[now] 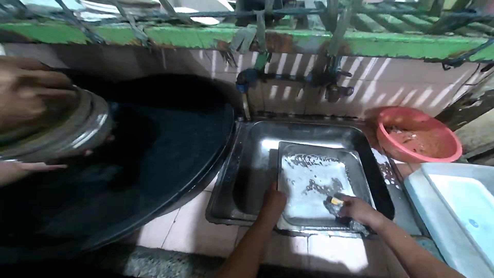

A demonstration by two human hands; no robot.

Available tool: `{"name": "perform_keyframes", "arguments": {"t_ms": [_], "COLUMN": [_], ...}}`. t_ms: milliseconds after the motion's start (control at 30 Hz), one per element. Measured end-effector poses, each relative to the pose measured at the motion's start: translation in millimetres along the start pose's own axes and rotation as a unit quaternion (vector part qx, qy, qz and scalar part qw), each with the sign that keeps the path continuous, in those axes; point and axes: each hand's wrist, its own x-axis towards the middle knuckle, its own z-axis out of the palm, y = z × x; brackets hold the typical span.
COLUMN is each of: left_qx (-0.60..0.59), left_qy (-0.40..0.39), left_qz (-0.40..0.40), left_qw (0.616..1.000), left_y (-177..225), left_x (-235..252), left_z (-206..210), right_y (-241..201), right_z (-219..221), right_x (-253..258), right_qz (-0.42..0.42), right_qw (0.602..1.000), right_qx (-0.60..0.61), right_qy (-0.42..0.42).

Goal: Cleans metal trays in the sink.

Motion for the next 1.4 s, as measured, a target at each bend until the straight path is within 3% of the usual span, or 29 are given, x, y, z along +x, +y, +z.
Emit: {"name": "perform_keyframes", "arguments": {"t_ms": [100,200,300,367,433,533,600,667,800,933,1000,1067,1200,1300,1400], "left_qx": [0.011,0.054,0.061,0.083,0.107,0.072,0.041,0.019,0.007,0.029,0.026,0.029,0.028,0.019,0.03], "left_qy": [-0.011,-0.022,-0.027,-0.028,-0.004,-0.002,0.005,0.013,0.031,0.028,0.023,0.016,0.013,0.008,0.009], "left_qz": [0.014,0.001,0.0,0.05,0.119,0.055,0.026,0.026,0.009,-0.018,-0.029,-0.036,-0.05,-0.065,-0.062], "left_qw": [1.0,0.998,0.998,0.995,0.987,0.996,0.999,0.999,0.999,0.999,0.999,0.999,0.998,0.998,0.998], "left_y": [5,18,19,13,1,6,7,6,2,5,6,8,7,6,11], "left_x": [-8,-21,-26,-27,-24,-32,-36,-40,-45,-39,-32,-28,-24,-20,-21], "left_z": [-6,-9,-7,-7,-2,0,2,3,0,-5,-3,-5,-7,-7,-5], "right_y": [-34,-99,-144,-160,-174,-212,-228,-231,-155,-76,-71,-72,-44,-35,-82], "right_z": [-5,-17,0,31,57,43,21,-4,-56,-98,-85,-53,14,13,13], "right_x": [-8,-22,-26,-19,-10,7,28,36,60,72,67,66,74,83,88], "right_qz": [-0.049,-0.163,-0.337,-0.437,-0.465,-0.423,-0.412,-0.344,-0.192,-0.112,-0.129,-0.204,-0.319,-0.239,-0.154], "right_qw": [0.966,0.932,0.902,0.873,0.857,0.864,0.867,0.9,0.932,0.931,0.927,0.915,0.908,0.908,0.919], "right_qx": [0.193,0.192,0.099,-0.007,-0.09,-0.204,-0.179,-0.123,-0.089,-0.049,-0.035,-0.009,-0.026,-0.024,0.074], "right_qy": [0.163,0.261,0.252,0.217,0.204,0.179,0.214,0.237,0.294,0.344,0.352,0.347,0.27,0.344,0.355]}}
